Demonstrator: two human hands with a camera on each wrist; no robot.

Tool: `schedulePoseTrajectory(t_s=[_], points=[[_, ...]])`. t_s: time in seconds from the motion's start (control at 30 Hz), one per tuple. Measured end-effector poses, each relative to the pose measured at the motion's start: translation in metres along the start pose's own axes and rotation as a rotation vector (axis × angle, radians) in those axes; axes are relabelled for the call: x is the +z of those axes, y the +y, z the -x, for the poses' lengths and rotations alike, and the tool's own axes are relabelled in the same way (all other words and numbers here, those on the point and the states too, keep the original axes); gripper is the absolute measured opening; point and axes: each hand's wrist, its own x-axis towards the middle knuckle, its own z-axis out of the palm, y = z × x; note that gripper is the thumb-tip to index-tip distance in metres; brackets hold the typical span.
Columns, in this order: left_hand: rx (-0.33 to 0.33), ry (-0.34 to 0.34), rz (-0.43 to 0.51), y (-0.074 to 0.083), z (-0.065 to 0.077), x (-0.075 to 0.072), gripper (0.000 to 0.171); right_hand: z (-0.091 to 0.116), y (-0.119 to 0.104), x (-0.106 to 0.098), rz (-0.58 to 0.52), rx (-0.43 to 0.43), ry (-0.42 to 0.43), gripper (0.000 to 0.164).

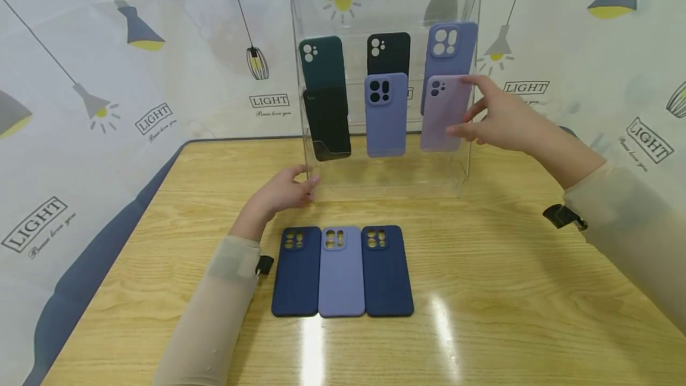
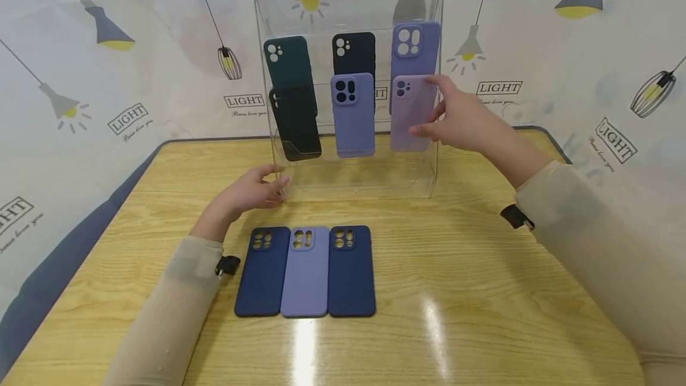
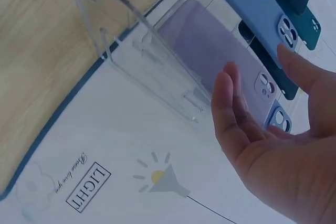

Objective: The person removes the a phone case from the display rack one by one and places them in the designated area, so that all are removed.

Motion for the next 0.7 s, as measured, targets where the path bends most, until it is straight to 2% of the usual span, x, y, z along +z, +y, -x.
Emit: schedulePoseTrajectory(t_s=[0.17, 0.37, 0.7], points=[[0.003, -0.001, 0.009, 0.0, 0.0, 0.0, 0.068, -0.008, -0.001, -0.005, 0.072, 0.011, 0.094, 0.113], [0.006, -0.001, 0.004, -0.001, 0.0, 0.001, 0.068, -0.012, 0.0, -0.004, 0.136, 0.033, 0.09, 0.108], [-0.001, -0.005, 0.016, -0.001, 0.0, 0.0, 0.069, -0.012, -0.005, 0.006, 0.15, -0.03, 0.154, 0.094]])
